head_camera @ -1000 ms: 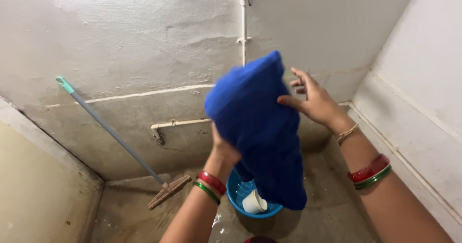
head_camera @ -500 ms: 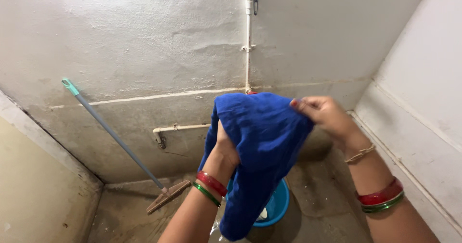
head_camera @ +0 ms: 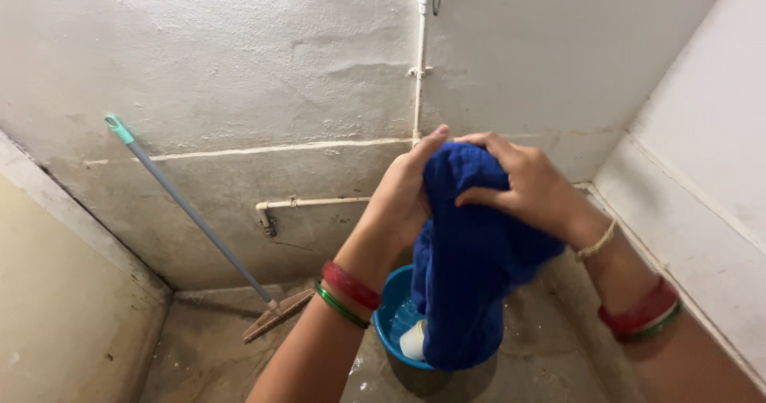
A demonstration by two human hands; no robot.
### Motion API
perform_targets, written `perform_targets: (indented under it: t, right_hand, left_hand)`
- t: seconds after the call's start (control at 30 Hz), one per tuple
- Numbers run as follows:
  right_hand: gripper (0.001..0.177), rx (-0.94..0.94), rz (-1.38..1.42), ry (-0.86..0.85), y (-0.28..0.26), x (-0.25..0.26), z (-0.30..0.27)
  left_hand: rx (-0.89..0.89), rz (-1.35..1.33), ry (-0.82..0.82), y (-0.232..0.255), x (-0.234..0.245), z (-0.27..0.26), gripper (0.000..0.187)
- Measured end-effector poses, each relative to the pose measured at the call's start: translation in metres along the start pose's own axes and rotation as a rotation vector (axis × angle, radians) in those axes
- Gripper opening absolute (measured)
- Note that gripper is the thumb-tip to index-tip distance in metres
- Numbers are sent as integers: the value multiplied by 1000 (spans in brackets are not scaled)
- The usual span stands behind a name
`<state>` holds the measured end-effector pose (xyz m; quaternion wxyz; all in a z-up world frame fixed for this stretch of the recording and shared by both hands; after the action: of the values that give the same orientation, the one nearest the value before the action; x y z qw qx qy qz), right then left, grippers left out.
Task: The person folds several towels one by one and hangs them on a wall-mounted rod. Towels of different colors and patterns are handled sequentially, then the person rearranges toiletries on a small wall shelf.
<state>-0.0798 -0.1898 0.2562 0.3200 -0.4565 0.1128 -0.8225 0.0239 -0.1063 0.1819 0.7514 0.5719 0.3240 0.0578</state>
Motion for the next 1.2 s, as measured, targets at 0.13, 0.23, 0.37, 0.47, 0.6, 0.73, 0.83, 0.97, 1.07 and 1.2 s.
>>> perform_targets:
  t: [0.13,0.23,0.37,0.47,0.6,0.73,0.83,0.97,1.07,1.2]
  right_hand:
    - [46,-139,-148,-57,28,21,22]
    - [34,-160,-116,-54,38,45,32]
    - [28,71,-261,-10,27,76,35]
    - [32,-55,-246,33,38,90,30]
    - [32,-160,-189,104,46,98,19]
    - [32,-217,-178,-38,48,88,17]
    - [32,-90,-95,-109,34,71,18]
    - [40,-72,-65,-62,25,60,16]
    - [49,-195,-159,100,35,80,1]
    - [62,-752,-170,277,89,114,-61]
  left_hand:
    - [-210,305,168,1,-1,-10,44]
    - [-283,560,139,-21,-5,-18,52]
    - [-24,1005,119,-61,15,-13,45]
    - [-122,1141,83,-72,22,-9,43]
    - [-303,852,-74,-70,3,-12,66]
    - [-124,669,-193,-70,-30,-11,65]
    - [40,434,-208,-64,-48,0,57]
    - [164,134,-287,-65,-61,12,48]
    - [233,-46,-233,-66,-49,19,43]
    - [90,-254,-209,-39,-24,12,50]
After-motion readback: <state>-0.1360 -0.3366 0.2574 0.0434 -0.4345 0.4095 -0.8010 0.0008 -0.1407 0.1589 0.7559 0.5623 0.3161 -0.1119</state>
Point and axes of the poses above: each hand's wrist, its own z-axis towards the middle knuckle, its own x-axis out of the back of the hand, y = z × x, the point moved 7 cm from there along z, towards the middle knuckle, and after that the axes turned 13 degrees about z, right-handed, at the moved point
